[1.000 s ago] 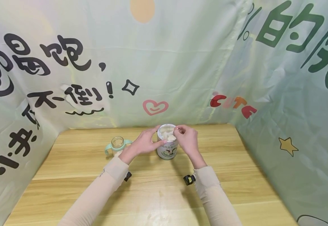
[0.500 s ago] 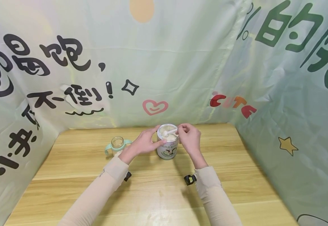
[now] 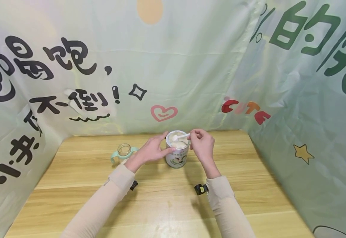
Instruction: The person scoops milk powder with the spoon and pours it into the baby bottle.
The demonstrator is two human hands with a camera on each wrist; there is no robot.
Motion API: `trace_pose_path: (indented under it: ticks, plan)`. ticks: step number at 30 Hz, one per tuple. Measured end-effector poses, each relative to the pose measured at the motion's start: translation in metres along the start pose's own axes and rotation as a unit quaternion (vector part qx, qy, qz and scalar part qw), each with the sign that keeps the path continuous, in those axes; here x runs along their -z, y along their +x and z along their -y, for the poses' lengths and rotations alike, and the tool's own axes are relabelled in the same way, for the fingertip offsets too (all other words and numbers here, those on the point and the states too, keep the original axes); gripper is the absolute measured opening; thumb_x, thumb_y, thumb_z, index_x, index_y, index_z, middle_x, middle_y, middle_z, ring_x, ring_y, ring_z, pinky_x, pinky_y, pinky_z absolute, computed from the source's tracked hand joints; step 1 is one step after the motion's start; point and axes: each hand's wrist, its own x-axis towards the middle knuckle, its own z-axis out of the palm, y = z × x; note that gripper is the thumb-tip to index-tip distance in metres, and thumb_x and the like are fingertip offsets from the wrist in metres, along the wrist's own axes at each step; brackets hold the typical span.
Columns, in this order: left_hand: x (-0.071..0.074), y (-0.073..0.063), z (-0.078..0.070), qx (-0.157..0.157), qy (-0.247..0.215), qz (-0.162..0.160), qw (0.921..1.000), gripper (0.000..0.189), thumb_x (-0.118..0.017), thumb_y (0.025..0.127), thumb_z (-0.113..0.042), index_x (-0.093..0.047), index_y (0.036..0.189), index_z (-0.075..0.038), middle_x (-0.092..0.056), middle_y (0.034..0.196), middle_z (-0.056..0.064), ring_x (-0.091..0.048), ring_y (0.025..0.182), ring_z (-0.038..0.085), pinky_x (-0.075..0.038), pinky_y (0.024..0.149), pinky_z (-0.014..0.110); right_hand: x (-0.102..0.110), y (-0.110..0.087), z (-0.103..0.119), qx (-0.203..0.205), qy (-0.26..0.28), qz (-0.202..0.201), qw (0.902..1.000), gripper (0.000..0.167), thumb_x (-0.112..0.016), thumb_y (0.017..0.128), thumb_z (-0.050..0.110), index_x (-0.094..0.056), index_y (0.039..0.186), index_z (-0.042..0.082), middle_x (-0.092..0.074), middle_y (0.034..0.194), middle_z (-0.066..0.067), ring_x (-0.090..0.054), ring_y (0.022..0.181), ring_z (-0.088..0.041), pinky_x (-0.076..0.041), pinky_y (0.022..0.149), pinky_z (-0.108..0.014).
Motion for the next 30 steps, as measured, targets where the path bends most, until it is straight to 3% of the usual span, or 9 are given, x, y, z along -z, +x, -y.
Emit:
trace_pose_path:
  ticks: [11, 22, 30]
  plan:
    - [0.021, -0.008, 0.005, 0.040, 0.006, -0.012, 0.9991, 0.104, -0.064, 0.093, -0.072, -0.028, 0.167, -0.008, -0.037, 0.169, 0.017, -0.039, 0.155, 0.039, -0.035, 0.127, 0.052, -0.006, 0.001, 0.012, 0.032, 0.030, -0.007, 0.9990, 0.022, -0.061, 0.103, 0.019, -0.076, 0.109, 0.003, -0.078, 0.090, -0.019, -0.061, 0.048, -0.013, -0.043, 0.044, -0.019]
    - [0.054, -0.025, 0.019, 0.045, 0.016, -0.028, 0.9985, 0.093, -0.069, 0.096, -0.060, -0.033, 0.165, -0.007, -0.043, 0.167, 0.015, -0.044, 0.152, 0.036, -0.036, 0.127, 0.050, -0.021, -0.003, 0.027, 0.034, 0.061, 0.015, 0.9974, 0.020, -0.063, 0.103, 0.020, -0.075, 0.108, 0.006, -0.077, 0.081, -0.003, -0.058, 0.047, -0.009, -0.042, 0.044, -0.020]
    - [0.074, -0.039, 0.037, 0.043, 0.017, -0.039, 0.9982, 0.087, -0.070, 0.097, -0.055, -0.036, 0.164, -0.011, -0.045, 0.165, 0.015, -0.047, 0.150, 0.038, -0.037, 0.126, 0.052, -0.036, -0.005, 0.030, 0.043, 0.080, 0.035, 0.9952, 0.020, -0.063, 0.102, 0.020, -0.075, 0.108, 0.005, -0.078, 0.086, -0.015, -0.056, 0.045, -0.008, -0.040, 0.044, -0.019]
